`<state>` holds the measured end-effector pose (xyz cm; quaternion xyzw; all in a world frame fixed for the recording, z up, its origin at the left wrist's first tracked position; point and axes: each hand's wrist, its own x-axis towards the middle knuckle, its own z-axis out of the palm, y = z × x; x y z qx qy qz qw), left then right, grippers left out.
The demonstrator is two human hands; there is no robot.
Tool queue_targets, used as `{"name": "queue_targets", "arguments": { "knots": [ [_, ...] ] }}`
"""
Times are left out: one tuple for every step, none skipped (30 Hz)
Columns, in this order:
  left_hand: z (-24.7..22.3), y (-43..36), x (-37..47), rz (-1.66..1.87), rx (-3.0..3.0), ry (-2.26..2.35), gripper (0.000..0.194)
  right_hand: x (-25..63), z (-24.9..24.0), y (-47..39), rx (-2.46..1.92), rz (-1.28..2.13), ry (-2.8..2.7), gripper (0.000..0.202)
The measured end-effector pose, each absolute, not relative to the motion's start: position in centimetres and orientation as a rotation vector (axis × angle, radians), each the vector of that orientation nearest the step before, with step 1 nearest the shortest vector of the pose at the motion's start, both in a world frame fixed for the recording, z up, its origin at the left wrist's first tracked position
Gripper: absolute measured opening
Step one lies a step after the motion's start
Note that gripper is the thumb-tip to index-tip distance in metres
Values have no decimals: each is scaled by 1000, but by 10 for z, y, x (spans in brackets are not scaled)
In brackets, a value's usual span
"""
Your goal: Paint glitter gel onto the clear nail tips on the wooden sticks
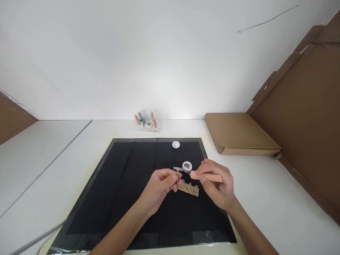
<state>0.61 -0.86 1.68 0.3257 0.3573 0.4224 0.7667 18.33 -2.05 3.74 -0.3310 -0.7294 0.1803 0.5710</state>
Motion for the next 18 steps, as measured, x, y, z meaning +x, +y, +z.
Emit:
{"name": "queue_targets", "arguments": {
  "knots": [
    [16, -8, 6, 916, 708, 771, 31, 184, 37, -21, -787, 428, -1704, 16],
    [15, -8, 6, 915, 710, 764, 30, 184, 36, -21, -799, 429, -1702, 15],
    [15, -8, 5, 916, 712, 758, 29, 184, 36, -21, -805, 429, -1706, 15],
    [15, -8, 5, 918, 713, 753, 29, 184, 36, -21, -805, 428, -1709, 14],
    [14, -8, 5, 919, 713, 752, 28, 184, 36, -21, -799, 429, -1712, 14],
    [14, -8, 5, 920, 709, 754, 28, 184, 37, -21, -790, 432, -1710, 14],
    [14, -8, 5, 920, 704, 757, 29, 184, 37, -21, -785, 438, -1704, 14],
    [14, -8, 5, 918, 701, 760, 29, 184, 37, -21, -783, 444, -1697, 14],
    [14, -8, 5, 916, 700, 763, 29, 184, 37, -21, -783, 449, -1689, 15],
    [14, -8, 5, 915, 700, 764, 29, 184, 37, -22, -787, 451, -1686, 15],
    [14, -8, 5, 913, 702, 763, 29, 184, 37, -22, -794, 449, -1687, 16],
    [13, -8, 5, 913, 705, 760, 29, 184, 37, -22, -799, 444, -1691, 16],
    [12, -8, 5, 915, 707, 756, 29, 184, 37, -22, -801, 444, -1697, 16],
    [12, -7, 5, 917, 708, 752, 29, 184, 36, -22, -795, 448, -1701, 15],
    [11, -7, 5, 920, 709, 750, 29, 185, 36, -21, -786, 456, -1703, 15],
    [11, -7, 5, 922, 708, 748, 29, 185, 35, -21, -773, 465, -1702, 16],
    [11, -7, 5, 923, 706, 749, 29, 185, 35, -21, -760, 471, -1696, 16],
    [11, -7, 4, 923, 705, 752, 29, 185, 35, -21, -755, 475, -1691, 17]
  ]
}}
